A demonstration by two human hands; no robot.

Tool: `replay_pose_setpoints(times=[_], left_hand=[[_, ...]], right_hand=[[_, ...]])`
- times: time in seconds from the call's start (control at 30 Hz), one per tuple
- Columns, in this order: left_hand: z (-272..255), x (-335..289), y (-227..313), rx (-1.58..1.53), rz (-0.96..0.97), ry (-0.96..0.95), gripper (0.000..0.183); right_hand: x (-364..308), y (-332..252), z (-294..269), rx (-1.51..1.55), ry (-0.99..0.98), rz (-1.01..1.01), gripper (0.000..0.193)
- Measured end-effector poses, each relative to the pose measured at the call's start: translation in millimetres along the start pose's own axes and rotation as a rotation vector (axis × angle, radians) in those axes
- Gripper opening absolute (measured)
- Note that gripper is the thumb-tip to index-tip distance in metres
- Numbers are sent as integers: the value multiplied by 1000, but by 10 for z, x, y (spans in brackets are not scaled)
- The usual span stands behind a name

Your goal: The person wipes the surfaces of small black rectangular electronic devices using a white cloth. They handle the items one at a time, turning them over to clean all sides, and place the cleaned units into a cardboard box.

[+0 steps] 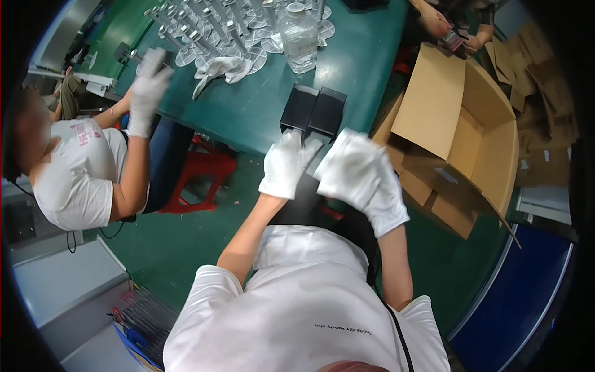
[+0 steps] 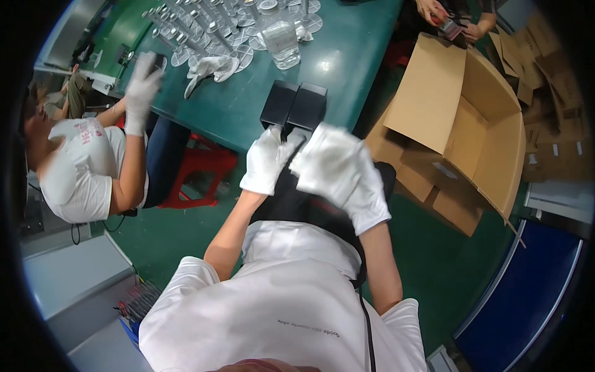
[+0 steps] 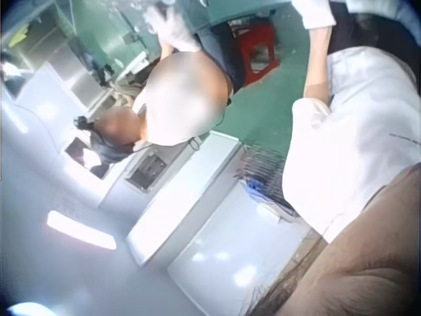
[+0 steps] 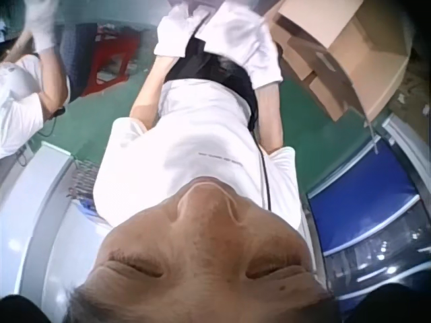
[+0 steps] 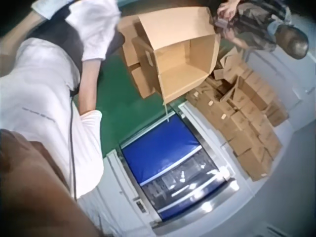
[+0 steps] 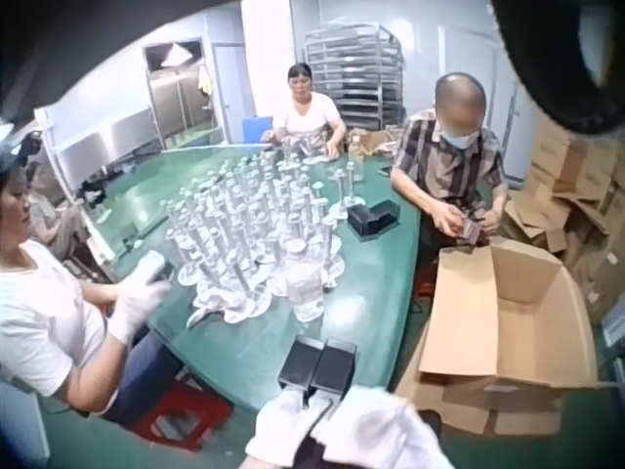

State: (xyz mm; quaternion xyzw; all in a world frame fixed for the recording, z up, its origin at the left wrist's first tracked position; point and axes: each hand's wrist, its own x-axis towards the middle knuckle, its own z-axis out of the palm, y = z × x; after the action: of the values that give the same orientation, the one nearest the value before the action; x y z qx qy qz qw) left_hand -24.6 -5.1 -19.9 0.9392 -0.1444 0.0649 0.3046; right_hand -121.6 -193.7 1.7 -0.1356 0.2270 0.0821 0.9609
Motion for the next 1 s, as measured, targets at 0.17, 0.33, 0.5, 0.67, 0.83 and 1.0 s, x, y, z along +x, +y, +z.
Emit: replay_pose_setpoints(times=[0.17, 0.33, 0.5, 0.67, 0.83, 1.0], left_hand=[[145, 86, -56, -4, 34, 143, 32], [239, 107, -73, -48, 157, 280, 24], [343, 218, -162, 96, 270, 515, 16], [320, 92, -183, -141, 193, 260, 12], [287, 139, -106, -59, 189, 271, 7], [346, 106, -220, -53, 197, 295, 7]], right_hand=[[511, -375, 997, -1878, -40, -1159, 49], [1257, 83, 896, -2433, -51, -1314, 40], [1084, 513, 940, -2418, -296, -1348, 46], [837, 231, 801, -2434, -327, -1288, 46], [1281, -212, 592, -2596, -84, -1300, 47], [1248, 290, 900, -2487, -203, -1378, 46]])
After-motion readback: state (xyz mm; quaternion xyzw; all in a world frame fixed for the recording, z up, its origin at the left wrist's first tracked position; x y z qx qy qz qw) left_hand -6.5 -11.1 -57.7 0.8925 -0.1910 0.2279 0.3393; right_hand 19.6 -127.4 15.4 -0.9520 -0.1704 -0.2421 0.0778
